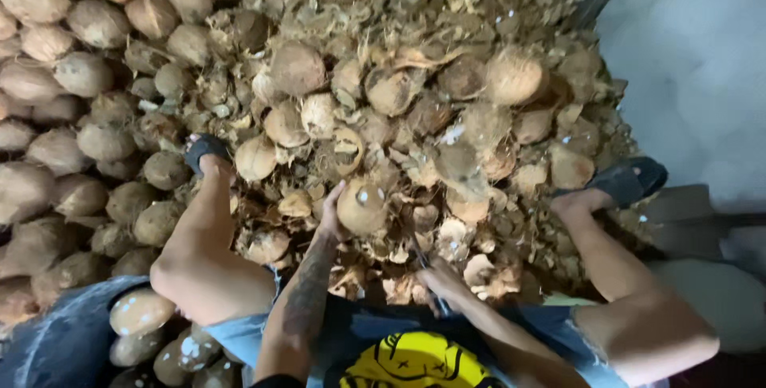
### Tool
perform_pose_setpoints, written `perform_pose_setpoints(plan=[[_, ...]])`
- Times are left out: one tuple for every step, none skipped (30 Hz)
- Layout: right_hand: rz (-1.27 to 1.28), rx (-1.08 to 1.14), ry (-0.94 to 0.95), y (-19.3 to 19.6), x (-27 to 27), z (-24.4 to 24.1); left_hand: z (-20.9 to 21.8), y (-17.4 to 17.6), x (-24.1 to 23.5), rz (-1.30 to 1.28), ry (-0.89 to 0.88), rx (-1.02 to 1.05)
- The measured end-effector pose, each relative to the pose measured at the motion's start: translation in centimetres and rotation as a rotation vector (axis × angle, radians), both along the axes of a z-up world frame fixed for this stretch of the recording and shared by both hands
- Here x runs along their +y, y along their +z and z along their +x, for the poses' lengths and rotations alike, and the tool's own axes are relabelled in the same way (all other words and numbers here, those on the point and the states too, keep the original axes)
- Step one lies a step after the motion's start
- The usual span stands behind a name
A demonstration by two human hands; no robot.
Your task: The person sits on a pile of coconuts and uses a large knife to peel the husks off several coconuts. They repeatedly strike the coconuts to remove the outer layer and then toss the peeled coconuts into a nearby bucket.
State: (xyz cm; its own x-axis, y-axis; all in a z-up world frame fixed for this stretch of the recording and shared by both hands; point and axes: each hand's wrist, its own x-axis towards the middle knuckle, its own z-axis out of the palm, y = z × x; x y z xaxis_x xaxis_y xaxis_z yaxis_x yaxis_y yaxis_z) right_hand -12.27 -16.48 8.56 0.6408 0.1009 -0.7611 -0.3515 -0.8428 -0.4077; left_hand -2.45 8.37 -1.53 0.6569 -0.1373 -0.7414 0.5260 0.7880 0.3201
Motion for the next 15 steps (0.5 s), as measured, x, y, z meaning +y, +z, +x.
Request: perform_pose_setpoints(plan=[[0.115,0.046,-0.158,-1.1,-0.8,-0.5,-0.1,0.0,0.4,0.005,-0.003,0.015],[0.23,0.092,-0.314,-2.3,-1.5,-0.9,-0.2,-0.1,0.9,0.01,-0.006,0.029],[0.23,0.107,-0.317,-0.6,-1.1,0.2,-0.2,1.6,1.0,0.012,-0.007,0.044],[0.309,-0.031,-0.29,0.9,-0.6,1.2,-0.2,3.3,1.0,0.014,0.003,0.057],[0.381,-0.164,-0.256,2.5,-0.6,2.2,-0.5,4.8,0.7,0.01,0.021,0.075],[0.375,-0.143,-0.254,2.2,-0.8,0.9,-1.8,3.4,0.6,0.007,0.027,0.096],[0.544,-0.349,-0.226,1.8,-0.9,1.0,-1.3,2.2,0.8,0.03,-0.001,0.081],[0.713,-0.554,-0.193,1.4,-0.9,1.2,-0.7,1.0,1.0,0.053,-0.029,0.066],[0.718,-0.562,-0.196,0.2,-0.7,0.9,-0.5,-0.1,1.1,0.058,-0.033,0.058],[0.966,-0.871,-0.155,-1.1,-0.6,0.6,-0.2,-1.3,1.3,0.047,0.01,0.066],[1.2,-1.178,-0.112,-2.3,-0.5,-0.3,-0.6,-2.6,1.2,0.033,0.049,0.083],[1.195,-1.18,-0.121,-3.8,0.7,-0.1,0.0,-1.9,1.2,0.034,0.04,0.086],[0.669,-0.986,-0.041,-5.1,1.7,-0.4,0.0,-1.3,1.0,0.052,0.032,0.073],[0.162,-0.753,0.041,-6.3,2.7,-0.7,0.1,-0.7,0.8,0.07,0.023,0.059],[0.159,-0.767,0.046,-6.7,1.5,-1.2,-0.2,-0.5,0.7,0.066,0.025,0.045]])
